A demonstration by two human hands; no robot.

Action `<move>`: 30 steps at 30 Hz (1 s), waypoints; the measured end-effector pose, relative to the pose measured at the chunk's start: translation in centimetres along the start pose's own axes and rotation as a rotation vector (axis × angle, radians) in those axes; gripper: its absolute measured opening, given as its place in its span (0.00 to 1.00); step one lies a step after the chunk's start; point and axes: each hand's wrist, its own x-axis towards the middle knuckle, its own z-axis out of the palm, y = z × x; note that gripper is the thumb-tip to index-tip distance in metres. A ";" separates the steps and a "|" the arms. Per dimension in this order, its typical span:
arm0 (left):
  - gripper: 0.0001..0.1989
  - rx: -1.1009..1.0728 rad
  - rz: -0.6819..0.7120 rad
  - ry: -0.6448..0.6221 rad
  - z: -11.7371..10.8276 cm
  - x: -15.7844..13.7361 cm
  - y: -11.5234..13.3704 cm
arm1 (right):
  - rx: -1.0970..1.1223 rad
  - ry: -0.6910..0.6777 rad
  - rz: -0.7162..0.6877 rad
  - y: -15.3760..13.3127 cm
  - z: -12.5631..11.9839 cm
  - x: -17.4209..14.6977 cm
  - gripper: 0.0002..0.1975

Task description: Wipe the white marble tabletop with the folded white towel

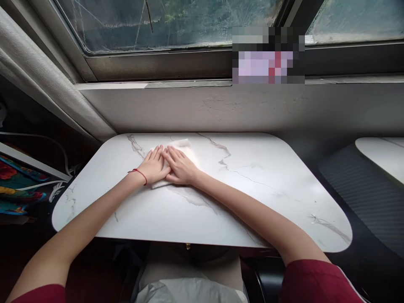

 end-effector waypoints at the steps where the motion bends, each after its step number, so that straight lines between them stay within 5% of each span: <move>1: 0.41 -0.005 0.012 0.024 0.0 1.3 0.2 | -0.015 0.003 0.030 1.1 0.0 0.0 0.42; 11: 0.33 -0.014 0.152 0.291 -0.1 11.6 3.9 | -0.083 -0.004 0.236 9.8 -1.5 -0.9 0.40; 17: 0.31 -0.013 0.095 0.332 -0.1 12.5 5.8 | -0.045 -0.010 0.184 12.2 -2.2 -1.7 0.38; 30: 0.30 -0.122 0.108 0.361 0.3 12.1 5.7 | -0.078 -0.033 0.205 12.2 -1.9 -2.1 0.40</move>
